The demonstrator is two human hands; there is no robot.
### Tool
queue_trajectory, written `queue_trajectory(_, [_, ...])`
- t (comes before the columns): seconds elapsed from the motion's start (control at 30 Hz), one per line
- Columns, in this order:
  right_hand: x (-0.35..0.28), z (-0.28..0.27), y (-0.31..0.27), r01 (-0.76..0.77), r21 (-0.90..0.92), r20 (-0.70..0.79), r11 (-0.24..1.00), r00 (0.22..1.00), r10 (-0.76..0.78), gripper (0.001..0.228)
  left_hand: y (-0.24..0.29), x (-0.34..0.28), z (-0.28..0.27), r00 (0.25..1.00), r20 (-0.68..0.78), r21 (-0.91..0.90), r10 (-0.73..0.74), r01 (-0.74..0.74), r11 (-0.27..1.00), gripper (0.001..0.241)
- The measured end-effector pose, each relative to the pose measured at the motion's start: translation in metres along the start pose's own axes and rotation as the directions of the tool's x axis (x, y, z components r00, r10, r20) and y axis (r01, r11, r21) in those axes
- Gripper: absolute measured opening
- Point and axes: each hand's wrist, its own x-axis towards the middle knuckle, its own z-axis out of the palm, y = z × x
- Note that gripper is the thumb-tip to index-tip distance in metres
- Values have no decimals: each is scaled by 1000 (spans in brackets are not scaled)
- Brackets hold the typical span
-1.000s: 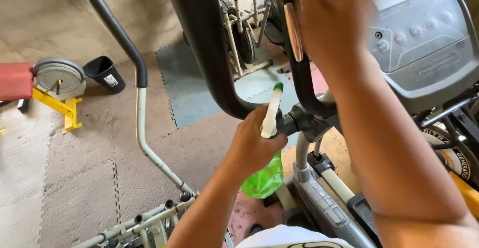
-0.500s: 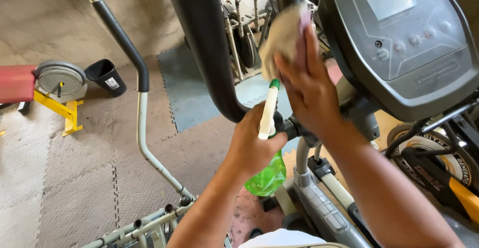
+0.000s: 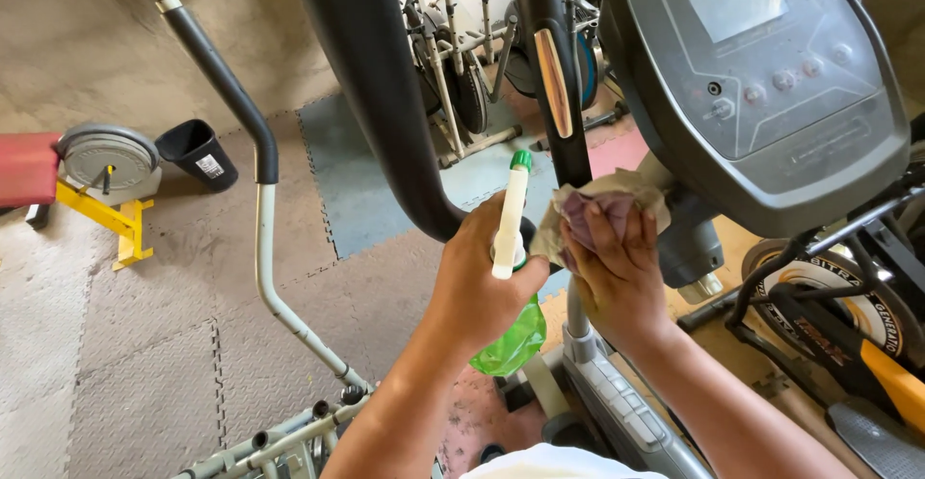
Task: Cleaning gym equipment using a spray bottle and a cloth.
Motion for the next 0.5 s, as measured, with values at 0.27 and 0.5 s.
queue_trajectory(0.27, [69, -34, -14, -47, 371, -162, 927, 980, 114, 54, 10, -5, -7, 999, -35, -23, 16, -17, 1000, 66])
queue_trajectory(0.5, [143, -33, -28, -18, 166, -192, 986, 980, 50, 49, 6, -11, -14, 988, -130, -12, 85, -87, 996, 62])
